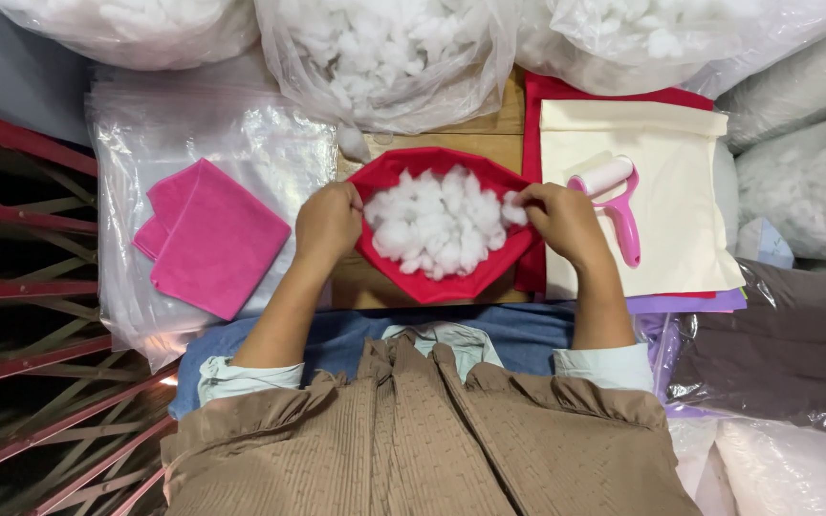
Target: Stuffing a red pillow cover with white fiberfill material until it is full.
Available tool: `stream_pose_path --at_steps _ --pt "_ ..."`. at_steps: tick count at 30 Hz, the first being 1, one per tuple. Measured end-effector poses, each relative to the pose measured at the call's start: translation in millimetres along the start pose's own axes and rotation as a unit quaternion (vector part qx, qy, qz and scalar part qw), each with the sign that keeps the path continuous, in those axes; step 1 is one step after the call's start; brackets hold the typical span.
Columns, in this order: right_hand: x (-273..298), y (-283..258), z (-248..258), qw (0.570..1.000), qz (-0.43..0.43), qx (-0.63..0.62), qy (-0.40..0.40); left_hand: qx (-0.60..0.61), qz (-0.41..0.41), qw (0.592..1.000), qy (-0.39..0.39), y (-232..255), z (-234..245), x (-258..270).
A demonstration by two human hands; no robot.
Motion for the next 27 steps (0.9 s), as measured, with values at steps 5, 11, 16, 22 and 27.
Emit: stream_pose_path --at_steps 5,11,16,22,27 --pt "11 0 -4 0.999 -0.013 0.048 -0.010 -0.004 -0.074 0.980 0.184 17 35 10" --pt "-10 -29 -53 0.928 0.185 0.216 0.242 -0.091 -0.309 0.895 0.309 28 -46 -2" --pt "-22 -59 -100 0.923 0.250 0.259 0.135 -0.162 -0.367 0.856 0.326 33 -64 2" --pt "-25 -11 -101 0.953 0.152 0.250 -0.084 -0.197 -0.278 0.913 0.223 -1 -66 -26" --pt "-11 -59 -53 0.976 0.186 0.104 -0.031 -0.091 -0.294 0.940 0.152 23 -31 -4"
Point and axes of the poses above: each hand's wrist, its own x-axis away from the middle knuckle, its own z-axis out of the back of the hand, y = z × x, the point moved 1 cm from there along -x, towards the middle knuckle, and after that the axes turned 13 degrees about z, right-handed, at the moved point
